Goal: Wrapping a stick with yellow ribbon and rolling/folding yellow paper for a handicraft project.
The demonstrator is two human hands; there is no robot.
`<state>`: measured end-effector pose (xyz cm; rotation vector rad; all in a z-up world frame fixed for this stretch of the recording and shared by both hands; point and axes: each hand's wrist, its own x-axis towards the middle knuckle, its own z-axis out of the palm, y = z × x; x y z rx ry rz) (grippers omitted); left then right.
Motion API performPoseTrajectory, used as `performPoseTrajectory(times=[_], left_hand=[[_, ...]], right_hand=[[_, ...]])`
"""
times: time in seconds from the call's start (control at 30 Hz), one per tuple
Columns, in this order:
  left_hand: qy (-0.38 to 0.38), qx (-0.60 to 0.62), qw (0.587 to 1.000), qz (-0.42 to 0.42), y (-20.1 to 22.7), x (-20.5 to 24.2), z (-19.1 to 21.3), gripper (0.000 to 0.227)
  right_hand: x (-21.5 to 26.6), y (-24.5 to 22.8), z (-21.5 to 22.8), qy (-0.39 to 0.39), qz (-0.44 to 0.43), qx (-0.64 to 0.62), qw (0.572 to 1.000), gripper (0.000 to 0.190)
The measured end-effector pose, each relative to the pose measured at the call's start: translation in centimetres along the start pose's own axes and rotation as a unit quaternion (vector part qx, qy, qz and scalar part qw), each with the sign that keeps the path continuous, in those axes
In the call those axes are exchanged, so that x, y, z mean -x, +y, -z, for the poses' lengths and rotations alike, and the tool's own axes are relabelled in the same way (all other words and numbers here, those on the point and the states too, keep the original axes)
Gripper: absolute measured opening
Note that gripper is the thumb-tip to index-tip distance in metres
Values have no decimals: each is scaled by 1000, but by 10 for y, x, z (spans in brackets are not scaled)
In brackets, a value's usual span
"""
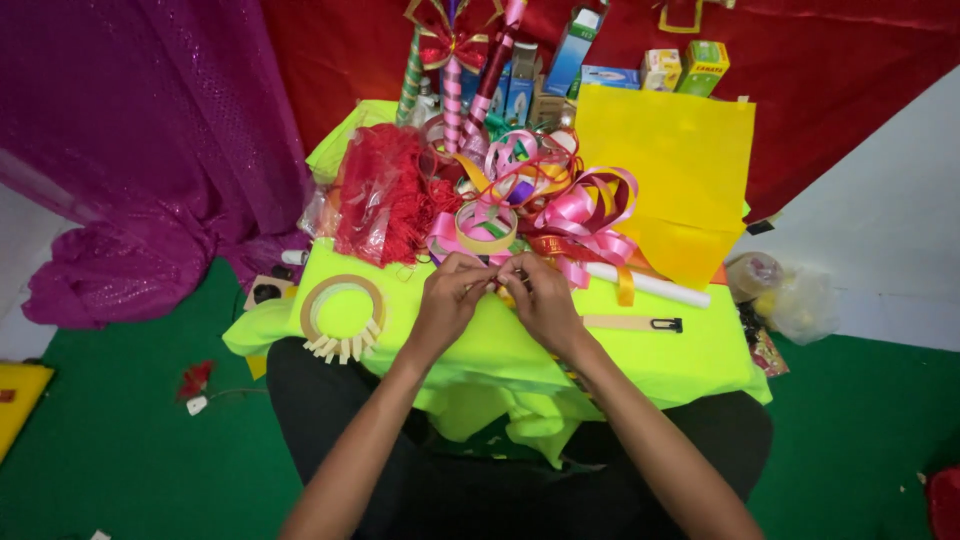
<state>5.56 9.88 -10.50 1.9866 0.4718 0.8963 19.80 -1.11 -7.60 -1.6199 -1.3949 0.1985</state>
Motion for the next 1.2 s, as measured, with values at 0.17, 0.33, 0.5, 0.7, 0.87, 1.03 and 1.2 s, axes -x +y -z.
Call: performPoseTrajectory(times=[0.17,0.33,0.5,0.7,0.87,1.03,1.2], left_hand=[[49,19,999,11,25,2,-2,22],[88,-2,996,4,32,5,-4,15],[112,-59,992,-11,40,13,-10,17],[111,-45,993,12,41,18,-6,15],[92,-22,995,20,45,5,1,14],[120,-19,993,12,56,10,-10,16],[136,7,990,20,55,11,-9,19]], right_hand=[[-2,2,2,-9,-40,-4,999,5],[0,5,-1,-12,-83,-11,996,6],[1,7,-3,-4,-110,0,994,8],[0,0,-2,-5,-138,-38,990,4],[-3,-1,1,-8,-141,-53,989,5],[-2,5,-6,4,-137,-99,986,14],[0,5,-7,7,-142,-130,981,13]])
